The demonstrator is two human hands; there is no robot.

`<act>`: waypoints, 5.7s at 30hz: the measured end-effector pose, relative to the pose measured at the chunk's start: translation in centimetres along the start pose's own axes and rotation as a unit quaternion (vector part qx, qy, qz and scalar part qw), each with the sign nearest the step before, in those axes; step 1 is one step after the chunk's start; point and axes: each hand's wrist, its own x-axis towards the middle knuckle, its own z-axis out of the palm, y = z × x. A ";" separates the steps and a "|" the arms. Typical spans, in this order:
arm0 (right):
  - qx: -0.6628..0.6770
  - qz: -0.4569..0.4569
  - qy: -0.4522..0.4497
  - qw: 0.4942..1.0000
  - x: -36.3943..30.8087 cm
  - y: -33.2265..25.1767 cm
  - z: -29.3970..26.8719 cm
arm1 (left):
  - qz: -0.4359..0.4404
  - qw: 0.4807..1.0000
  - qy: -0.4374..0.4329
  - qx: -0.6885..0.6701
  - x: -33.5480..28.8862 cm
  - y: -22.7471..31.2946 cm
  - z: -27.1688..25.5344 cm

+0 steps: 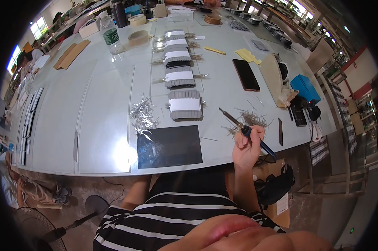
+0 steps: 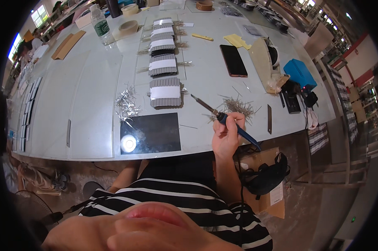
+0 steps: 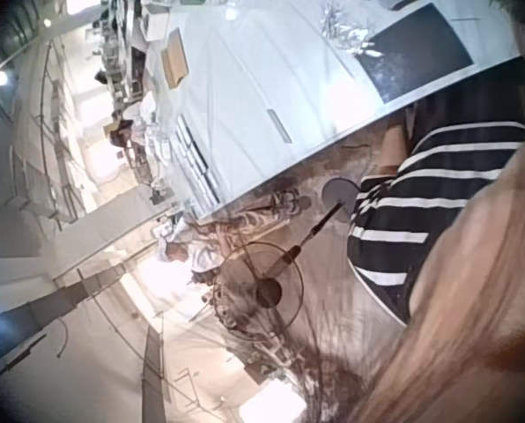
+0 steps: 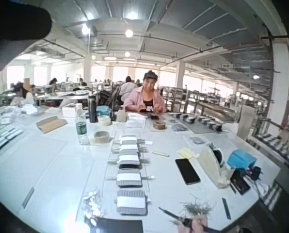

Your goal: The person solders metal wires onto components using a soldering iron and stacks the completed components on the table.

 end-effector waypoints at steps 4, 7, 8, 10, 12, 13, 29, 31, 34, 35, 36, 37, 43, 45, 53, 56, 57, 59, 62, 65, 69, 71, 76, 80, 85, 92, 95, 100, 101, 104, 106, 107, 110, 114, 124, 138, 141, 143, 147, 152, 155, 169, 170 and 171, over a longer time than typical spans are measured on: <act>0.000 -0.008 -0.001 1.000 0.1 0.4 -0.2 | -0.011 1.000 -0.015 0.006 -4.8 0.7 0.4; -0.022 -0.041 -0.003 0.999 0.2 0.4 -0.1 | -0.237 0.927 -0.266 -0.115 -8.0 6.0 -4.9; -0.038 -0.055 0.009 0.998 0.1 0.3 -0.3 | -0.301 0.899 -0.294 -0.118 -6.5 10.6 -8.8; -0.046 -0.061 -0.003 0.997 0.0 0.4 0.2 | -0.287 0.907 -0.300 -0.076 -9.6 10.9 -10.7; -0.043 -0.053 -0.005 0.998 0.2 0.3 0.4 | -0.238 0.895 -0.375 -0.046 -10.4 13.0 -14.1; -0.043 -0.050 -0.002 0.998 0.1 0.2 0.4 | -0.227 0.899 -0.369 -0.061 -10.1 14.7 -16.2; -0.170 -0.090 -0.035 0.981 -0.2 0.1 1.0 | 0.202 0.947 0.041 0.248 13.1 20.2 -24.1; -0.189 -0.078 -0.086 0.975 -0.1 0.4 0.9 | 0.186 0.942 0.028 0.278 14.9 19.7 -23.1; -0.209 -0.094 -0.108 0.967 -0.2 0.4 0.6 | 0.189 0.947 0.013 0.259 17.3 19.0 -21.3; -0.211 -0.093 -0.104 0.968 -0.2 0.4 0.6 | 0.191 0.947 0.009 0.257 17.7 19.0 -21.0; -0.202 -0.100 -0.109 0.968 -0.3 0.3 0.6 | 0.204 0.942 0.014 0.267 18.1 19.0 -20.7; -0.193 -0.107 -0.114 0.969 -0.4 0.3 0.6 | 0.217 0.936 0.020 0.276 18.3 19.0 -20.6; -0.184 -0.085 -0.113 0.973 -0.9 0.1 0.7 | 0.168 0.953 -0.057 0.246 19.1 19.5 -20.8; -0.190 -0.086 -0.117 0.971 -1.1 0.1 0.8 | 0.167 0.953 -0.059 0.245 19.0 19.8 -21.0; -0.176 -0.074 -0.125 0.974 -0.7 0.1 0.7 | 0.198 0.951 -0.019 0.237 19.0 19.4 -20.9; -0.167 -0.074 -0.127 0.975 -0.5 0.4 0.6 | 0.185 0.951 -0.020 0.248 19.0 19.4 -20.8; -0.166 -0.077 -0.128 0.975 -0.5 0.4 0.6 | 0.187 0.950 -0.018 0.249 19.0 19.4 -20.8; -0.172 -0.070 -0.126 0.975 -0.6 0.3 0.6 | 0.181 0.955 -0.022 0.235 19.0 19.4 -20.8; -0.186 -0.062 -0.119 0.973 -0.8 0.1 0.9 | 0.182 0.956 -0.014 0.230 18.8 19.2 -20.8; -0.188 -0.055 -0.122 0.973 -0.8 0.2 0.9 | 0.173 0.958 -0.014 0.229 18.5 19.0 -20.6; -0.167 -0.048 -0.122 0.977 -1.0 0.2 0.6 | 0.167 0.957 -0.011 0.238 18.4 19.1 -20.5; -0.167 -0.051 -0.111 0.978 -1.0 0.2 0.7 | 0.178 0.955 0.002 0.236 18.5 18.9 -20.5; -0.188 -0.058 -0.122 0.973 -0.6 0.1 0.8 | 0.184 0.960 0.010 0.210 18.2 20.0 -21.9; -0.168 -0.041 -0.113 0.979 -0.5 0.1 0.8 | 0.219 0.952 0.030 0.213 16.0 21.4 -23.1; -0.184 -0.045 -0.089 0.978 -0.6 0.0 1.3 | 0.186 0.963 -0.047 0.188 10.6 22.9 -22.7; -0.554 -0.109 -0.075 0.822 -1.3 0.5 2.6 | 0.161 0.965 -0.066 0.197 8.4 22.2 -21.1; -0.675 -0.196 -0.078 0.707 -1.6 0.9 2.7 | 0.161 0.963 -0.069 0.204 8.0 22.3 -20.8; -0.730 -0.197 -0.086 0.648 -1.7 0.8 3.1 | 0.171 0.966 -0.062 0.182 7.6 22.3 -20.5; -0.739 -0.199 -0.092 0.636 -1.6 0.8 3.1 | 0.172 0.970 -0.046 0.167 7.3 22.6 -20.4; -0.750 -0.193 -0.105 0.624 -1.7 0.7 2.9 | 0.181 0.973 -0.028 0.141 6.1 23.3 -19.3; -0.751 -0.185 -0.112 0.623 -1.6 0.7 2.6 | 0.176 0.978 -0.013 0.110 5.5 23.6 -18.2; -0.742 -0.194 -0.125 0.629 -1.5 0.7 2.5 | 0.171 0.980 0.010 0.100 5.4 23.7 -17.6; -0.728 -0.189 -0.141 0.643 -1.4 0.4 2.5 | 0.162 0.978 0.063 0.112 5.3 23.5 -16.3; -0.696 -0.211 -0.143 0.671 -1.1 0.8 2.4 | 0.168 0.976 0.091 0.107 5.5 23.4 -16.2; -0.670 -0.227 -0.053 0.705 -2.0 1.2 1.6 | 0.294 0.528 -0.098 -0.791 5.8 33.3 -20.0; -0.671 -0.230 -0.051 0.703 -2.1 1.4 1.2 | 0.387 0.548 -0.153 -0.726 7.3 33.1 -18.1; -0.650 -0.206 -0.048 0.730 -1.9 1.6 1.9 | 0.305 0.876 0.028 -0.374 6.2 29.5 -17.7; -0.625 -0.185 -0.081 0.754 -1.8 1.1 1.8 | 0.223 0.959 0.177 -0.016 5.8 27.0 -17.4; -0.615 -0.133 -0.117 0.769 -1.6 0.6 2.5 | 0.184 0.952 0.236 0.065 6.9 23.4 -15.3; -0.633 -0.096 -0.130 0.757 -1.8 0.5 2.7 | 0.152 0.963 0.191 0.114 6.8 23.6 -14.7; -0.642 -0.132 -0.154 0.739 -1.9 0.5 2.9 | 0.145 0.968 0.174 0.111 6.4 23.6 -14.7; -0.546 -0.193 -0.141 0.803 -2.7 -0.4 0.9 | 0.136 0.976 0.136 0.097 6.1 23.6 -15.5; -0.535 -0.185 -0.146 0.812 -2.8 -0.4 0.9 | 0.134 0.977 0.135 0.096 6.0 23.6 -15.5; -0.523 -0.178 -0.151 0.820 -2.9 -0.4 0.9 | 0.132 0.978 0.134 0.095 6.0 23.6 -15.6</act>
